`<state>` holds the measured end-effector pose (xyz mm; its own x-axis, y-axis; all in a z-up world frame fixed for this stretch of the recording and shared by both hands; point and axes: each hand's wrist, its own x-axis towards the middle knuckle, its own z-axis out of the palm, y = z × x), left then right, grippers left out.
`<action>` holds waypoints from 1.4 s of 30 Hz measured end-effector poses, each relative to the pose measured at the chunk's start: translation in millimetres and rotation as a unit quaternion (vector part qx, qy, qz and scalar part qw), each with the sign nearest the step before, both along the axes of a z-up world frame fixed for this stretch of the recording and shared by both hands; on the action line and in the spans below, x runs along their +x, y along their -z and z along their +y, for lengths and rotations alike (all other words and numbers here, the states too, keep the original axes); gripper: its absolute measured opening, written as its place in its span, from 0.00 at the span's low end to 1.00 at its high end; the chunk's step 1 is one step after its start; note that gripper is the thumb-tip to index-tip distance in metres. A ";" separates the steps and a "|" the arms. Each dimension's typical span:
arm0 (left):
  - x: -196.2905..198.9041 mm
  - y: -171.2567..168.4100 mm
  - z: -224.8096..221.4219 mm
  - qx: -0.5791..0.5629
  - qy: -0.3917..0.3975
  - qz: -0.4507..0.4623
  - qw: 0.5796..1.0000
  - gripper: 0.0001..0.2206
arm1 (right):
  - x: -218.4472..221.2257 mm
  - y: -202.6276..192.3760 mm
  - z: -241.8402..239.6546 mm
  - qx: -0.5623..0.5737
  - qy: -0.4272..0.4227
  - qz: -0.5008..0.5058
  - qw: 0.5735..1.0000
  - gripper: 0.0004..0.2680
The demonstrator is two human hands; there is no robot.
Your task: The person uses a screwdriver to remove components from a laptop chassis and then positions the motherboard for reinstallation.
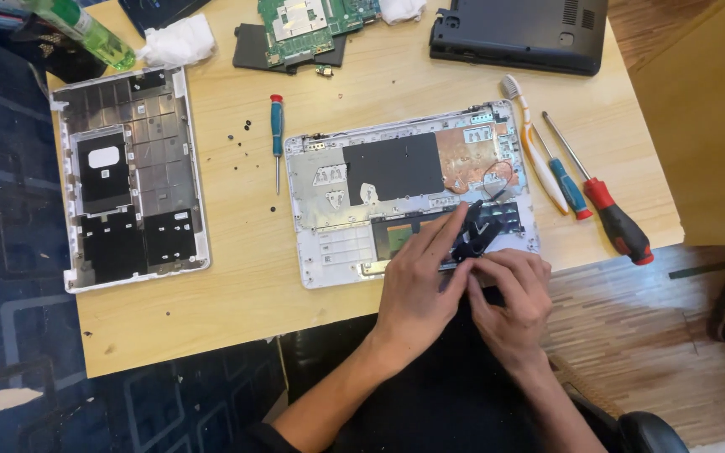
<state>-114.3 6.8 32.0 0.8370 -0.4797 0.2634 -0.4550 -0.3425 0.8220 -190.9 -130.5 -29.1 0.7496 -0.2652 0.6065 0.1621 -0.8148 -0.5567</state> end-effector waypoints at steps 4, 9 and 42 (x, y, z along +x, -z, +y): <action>-0.4 7.0 -6.3 0.001 -0.008 -0.001 1.000 0.34 | 1.2 -29.7 -2.9 0.151 -0.001 0.002 0.989 0.06; -7.8 24.4 -23.7 0.184 -0.041 -0.139 0.972 0.36 | 28.7 -69.8 -39.0 -0.022 -0.070 0.034 0.997 0.06; 33.2 4.7 113.0 0.196 0.091 -0.128 0.968 0.17 | -3.4 -36.9 -64.1 0.485 0.029 0.003 0.874 0.08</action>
<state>-81.1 119.8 27.2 0.6609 -0.7178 0.2189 -0.7086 -0.5010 0.4969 -194.2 -194.7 7.7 0.7197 -0.6905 0.0715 0.1304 0.0333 -0.9909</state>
